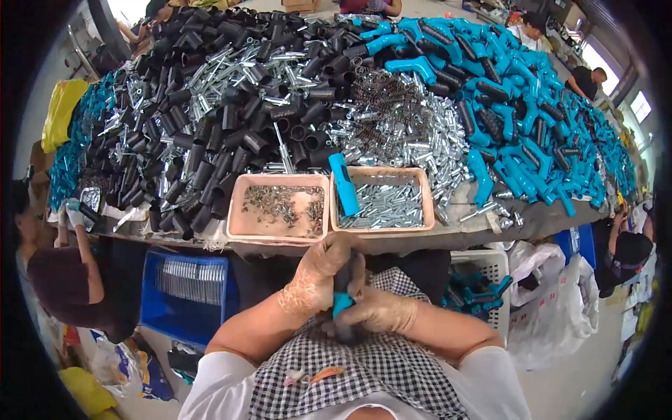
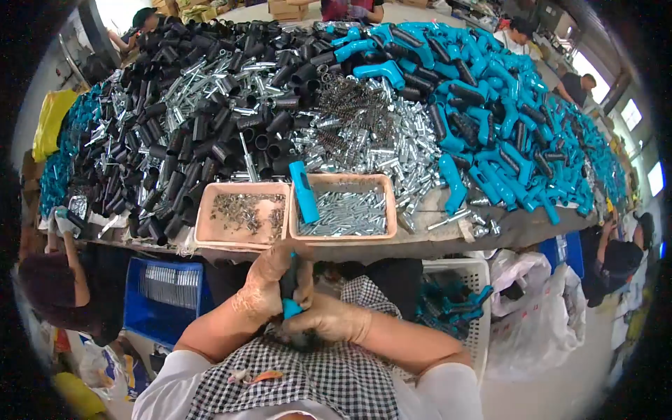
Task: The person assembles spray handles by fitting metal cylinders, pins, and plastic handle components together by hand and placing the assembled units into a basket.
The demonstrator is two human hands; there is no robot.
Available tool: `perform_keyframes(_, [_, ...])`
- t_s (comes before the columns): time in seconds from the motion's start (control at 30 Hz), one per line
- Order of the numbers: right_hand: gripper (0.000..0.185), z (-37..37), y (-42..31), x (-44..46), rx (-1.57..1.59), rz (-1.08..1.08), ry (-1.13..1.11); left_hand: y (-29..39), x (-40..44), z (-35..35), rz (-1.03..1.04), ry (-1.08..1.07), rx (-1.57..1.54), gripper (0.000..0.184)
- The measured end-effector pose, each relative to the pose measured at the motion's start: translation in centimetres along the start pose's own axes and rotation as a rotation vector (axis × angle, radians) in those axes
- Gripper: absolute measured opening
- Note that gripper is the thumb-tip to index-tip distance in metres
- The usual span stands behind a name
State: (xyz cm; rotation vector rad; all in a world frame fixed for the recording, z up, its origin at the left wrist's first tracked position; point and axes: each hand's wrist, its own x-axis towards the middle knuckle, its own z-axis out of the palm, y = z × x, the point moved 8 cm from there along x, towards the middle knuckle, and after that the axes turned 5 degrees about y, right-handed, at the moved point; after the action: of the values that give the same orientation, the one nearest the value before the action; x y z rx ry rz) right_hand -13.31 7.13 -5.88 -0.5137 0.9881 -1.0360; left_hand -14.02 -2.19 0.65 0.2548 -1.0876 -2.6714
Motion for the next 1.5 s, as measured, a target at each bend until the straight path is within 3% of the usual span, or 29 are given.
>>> perform_keyframes(0.07, [0.051, -1.4, -5.5, -0.5, -0.808, -0.065, -0.036, -0.4, -0.7, -1.1, -0.108, 0.124, 0.084, 0.073])
perform_keyframes(0.1, [0.055, -2.4, -8.9, -1.5, -1.094, -0.061, 0.121, -0.3, -0.9, -1.4, -0.095, 0.155, 0.063, 0.070])
perform_keyframes(0.13, [0.053, -3.6, -12.9, -2.2, -1.120, -0.448, 0.289, -0.7, -0.9, -1.5, -0.110, 0.137, 0.051, 0.070])
perform_keyframes(0.17, [0.046, -6.4, -15.6, -3.0, -1.299, -0.008, 0.534, -1.2, -1.0, -1.9, -0.127, 0.120, 0.038, 0.070])
perform_keyframes(0.2, [0.037, -10.0, -18.2, -3.6, -1.399, -0.476, 0.764, -2.0, -1.2, -2.3, -0.148, 0.107, 0.024, 0.071])
perform_keyframes(0.23, [0.032, -12.6, -21.1, -4.2, -1.355, -0.567, 0.982, -3.1, -1.7, -2.3, -0.209, 0.050, -0.088, 0.071])
perform_keyframes(0.27, [0.029, -13.2, -22.8, -4.5, -1.817, -0.850, 1.023, -4.1, -2.3, -2.2, -0.255, 0.050, -0.064, 0.070])
perform_keyframes(0.3, [0.027, -16.0, -24.8, -3.6, -1.703, -0.643, 1.177, -4.9, -2.6, -2.0, -0.296, 0.049, -0.038, 0.070])
perform_keyframes(0.4, [0.024, -17.2, -26.4, -0.6, -2.064, -0.682, 1.065, -5.5, -2.3, -1.7, -0.367, 0.013, -0.004, 0.059])
perform_keyframes(0.47, [0.027, -17.6, -27.0, -0.5, -2.036, -0.758, 1.113, -5.9, -2.5, -1.6, -0.399, -0.015, -0.006, 0.049])
perform_keyframes(0.6, [0.023, -16.7, -28.1, -3.3, -1.632, -1.120, 1.202, -2.2, -1.1, -2.0, -0.354, 0.156, 0.564, 0.034])
perform_keyframes(0.63, [0.025, -16.7, -27.9, -4.2, -1.320, -1.112, 1.172, -1.6, -0.7, -2.4, -0.316, 0.177, 0.669, 0.033])
perform_keyframes(0.67, [0.027, -16.2, -26.8, -4.9, -1.224, -0.955, 1.155, -1.0, -0.4, -2.9, -0.277, 0.194, 0.776, 0.032])
perform_keyframes(0.7, [0.029, -14.6, -25.4, -5.8, -1.126, -0.800, 1.136, 0.1, -0.1, -3.5, -0.169, 0.259, 1.019, 0.043])
perform_keyframes(0.77, [0.029, -10.6, -21.8, -6.8, -1.293, -0.992, 0.654, 1.6, 0.4, -2.3, 0.068, 0.154, 1.242, 0.048])
perform_keyframes(0.8, [0.027, -9.6, -20.1, -6.8, -1.285, -0.844, 0.539, 2.0, 0.5, -1.5, 0.189, 0.094, 1.344, 0.050])
perform_keyframes(0.83, [0.026, -8.1, -18.6, -7.0, -1.267, -0.692, 0.430, 1.4, 0.4, -2.0, 0.200, 0.098, 1.426, 0.054])
perform_keyframes(0.87, [0.019, -5.3, -18.2, -7.5, -1.251, -0.684, 0.327, 0.5, 0.5, -1.6, 0.129, 0.032, 1.505, 0.054])
perform_keyframes(0.93, [0.021, -4.9, -14.8, -7.1, -1.420, -0.616, 0.291, -1.1, 0.6, -0.8, -0.008, -0.107, 1.662, 0.054])
perform_keyframes(1.03, [0.040, -5.6, -12.5, -7.9, -1.381, -0.581, 0.474, -1.6, 1.1, -0.1, 0.055, -0.074, 1.674, 0.053])
perform_keyframes(1.07, [0.060, -5.6, -11.8, -8.6, -1.324, -0.611, 0.489, -1.3, 1.3, 0.4, 0.065, -0.054, 1.684, 0.053])
perform_keyframes(1.13, [0.072, -6.2, -11.0, -9.2, -1.321, -0.727, 0.496, -1.6, 1.9, 1.2, 0.075, -0.115, 1.739, 0.051])
perform_keyframes(1.23, [0.070, -7.4, -12.2, -10.1, -1.148, -0.760, 0.450, -2.9, 2.5, 1.3, 0.105, -0.191, 1.722, 0.048])
perform_keyframes(1.33, [0.071, -9.5, -16.3, -11.1, -1.669, -0.621, 0.378, -2.9, 2.9, 0.7, -0.003, -0.065, 1.646, 0.046])
perform_keyframes(1.47, [0.046, -22.7, -21.7, -15.3, -2.506, -0.494, 0.801, -2.1, 2.5, 0.6, -0.007, -0.002, 1.504, 0.044])
perform_keyframes(1.5, [0.044, -25.6, -21.3, -15.4, -2.530, -0.477, 0.720, -2.4, 2.4, 0.4, 0.018, 0.007, 1.487, 0.043])
